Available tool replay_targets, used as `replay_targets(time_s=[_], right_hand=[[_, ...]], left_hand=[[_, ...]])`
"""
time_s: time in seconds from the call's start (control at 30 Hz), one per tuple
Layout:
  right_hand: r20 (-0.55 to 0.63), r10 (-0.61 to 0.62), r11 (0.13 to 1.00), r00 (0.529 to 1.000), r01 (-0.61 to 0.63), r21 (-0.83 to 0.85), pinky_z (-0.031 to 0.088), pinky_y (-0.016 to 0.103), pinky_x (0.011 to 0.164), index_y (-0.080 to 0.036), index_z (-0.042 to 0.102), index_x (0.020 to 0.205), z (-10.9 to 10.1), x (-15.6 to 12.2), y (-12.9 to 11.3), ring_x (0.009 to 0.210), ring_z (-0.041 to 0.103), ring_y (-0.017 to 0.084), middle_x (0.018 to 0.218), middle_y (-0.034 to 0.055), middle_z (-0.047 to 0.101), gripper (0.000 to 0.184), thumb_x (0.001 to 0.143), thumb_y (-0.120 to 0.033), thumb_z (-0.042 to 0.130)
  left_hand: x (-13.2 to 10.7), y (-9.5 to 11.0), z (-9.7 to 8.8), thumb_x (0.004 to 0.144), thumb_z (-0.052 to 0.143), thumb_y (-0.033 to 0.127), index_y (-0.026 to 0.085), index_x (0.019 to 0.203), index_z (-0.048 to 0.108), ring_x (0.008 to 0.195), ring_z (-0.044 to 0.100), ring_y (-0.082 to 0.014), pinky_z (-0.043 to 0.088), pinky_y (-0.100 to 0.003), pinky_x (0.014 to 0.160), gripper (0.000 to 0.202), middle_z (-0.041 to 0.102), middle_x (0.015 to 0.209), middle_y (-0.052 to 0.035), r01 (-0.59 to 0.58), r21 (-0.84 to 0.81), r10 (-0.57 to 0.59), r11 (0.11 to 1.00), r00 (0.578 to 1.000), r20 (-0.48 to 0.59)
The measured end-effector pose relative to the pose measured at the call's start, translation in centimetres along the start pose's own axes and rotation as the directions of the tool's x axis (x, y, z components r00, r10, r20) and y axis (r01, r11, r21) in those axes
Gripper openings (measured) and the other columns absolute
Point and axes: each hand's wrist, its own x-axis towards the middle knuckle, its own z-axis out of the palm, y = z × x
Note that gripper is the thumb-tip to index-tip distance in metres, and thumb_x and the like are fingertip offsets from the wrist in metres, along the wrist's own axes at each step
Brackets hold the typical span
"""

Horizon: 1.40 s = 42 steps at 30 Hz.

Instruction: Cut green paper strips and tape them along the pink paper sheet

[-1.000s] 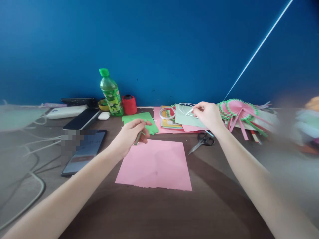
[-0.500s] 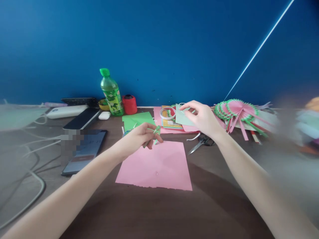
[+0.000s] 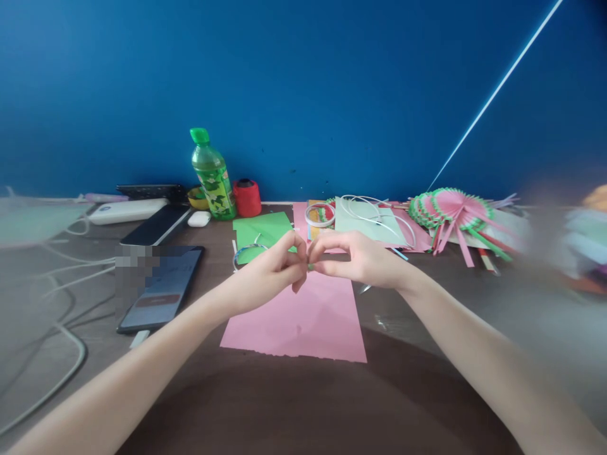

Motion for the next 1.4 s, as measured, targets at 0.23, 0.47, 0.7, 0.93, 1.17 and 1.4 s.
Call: replay_targets(time_s=[0.23,0.47,0.7,0.93,1.17,1.4], right_hand=[[-0.036,-0.030,0.998,0.999,0.032,0.055,0.043,0.031,0.081,-0.019,0.059,0.074,-0.03,-0.13,-0.27,0.089,0.053,0.014,0.091,0.0022,0.054,0.005,0.077,-0.017,0.056],[-0.081,-0.046,0.996,0.996,0.040,-0.077,0.041,0.034,0.084,-0.019,0.060,0.074,0.00,-0.27,-0.67,0.092,0.050,0.016,0.090,0.0026,0.050,0.006,0.078,-0.018,0.057],[-0.080,-0.086,0.989,0.993,0.075,-0.124,0.041,0.033,0.082,-0.019,0.060,0.074,0.18,-0.35,-0.84,0.091,0.050,0.016,0.091,0.0033,0.051,0.007,0.078,-0.015,0.056],[-0.068,-0.073,0.992,0.995,0.065,-0.110,0.042,0.032,0.079,-0.020,0.061,0.074,-0.13,-0.47,-0.73,0.090,0.050,0.016,0.089,0.0031,0.050,0.007,0.078,-0.016,0.056],[-0.057,-0.068,0.993,0.996,0.062,-0.105,0.042,0.032,0.079,-0.020,0.061,0.074,-0.20,-0.54,-0.93,0.089,0.050,0.016,0.089,0.0025,0.049,0.007,0.078,-0.016,0.056],[-0.043,-0.069,0.993,0.997,0.064,-0.104,0.042,0.030,0.079,-0.020,0.062,0.075,-0.27,-0.63,-0.98,0.089,0.050,0.015,0.090,0.0024,0.049,0.008,0.078,-0.016,0.055]], left_hand=[[0.06,0.44,-0.10,0.084,0.041,0.026,0.021,0.080,0.047,0.087,0.050,-0.0155,0.039,-0.028,0.074,0.009,0.057,0.090,-0.0003,-0.110,0.304,0.169,0.946,0.970,-0.176],[0.08,0.36,-0.34,0.085,0.043,0.029,0.020,0.079,0.055,0.093,0.049,-0.0169,0.037,-0.030,0.085,0.016,0.056,0.094,-0.0010,-0.204,0.415,0.273,0.886,0.955,-0.113],[0.05,0.45,-0.42,0.084,0.044,0.030,0.020,0.078,0.056,0.094,0.049,-0.0174,0.037,-0.029,0.084,0.016,0.057,0.090,-0.0007,-0.186,0.381,0.239,0.906,0.966,-0.098],[0.12,0.55,-0.45,0.084,0.043,0.027,0.020,0.077,0.056,0.094,0.049,-0.0177,0.037,-0.029,0.083,0.017,0.058,0.089,-0.0008,-0.165,0.345,0.210,0.924,0.973,-0.095],[0.06,0.60,-0.53,0.083,0.046,0.027,0.021,0.076,0.057,0.091,0.051,-0.0166,0.038,-0.028,0.082,0.014,0.058,0.088,0.0001,-0.154,0.309,0.192,0.938,0.977,-0.097],[0.01,0.87,-0.52,0.082,0.049,0.032,0.020,0.079,0.058,0.090,0.052,-0.0164,0.039,-0.028,0.080,0.015,0.059,0.092,-0.0007,-0.122,0.223,0.144,0.967,0.986,-0.085]])
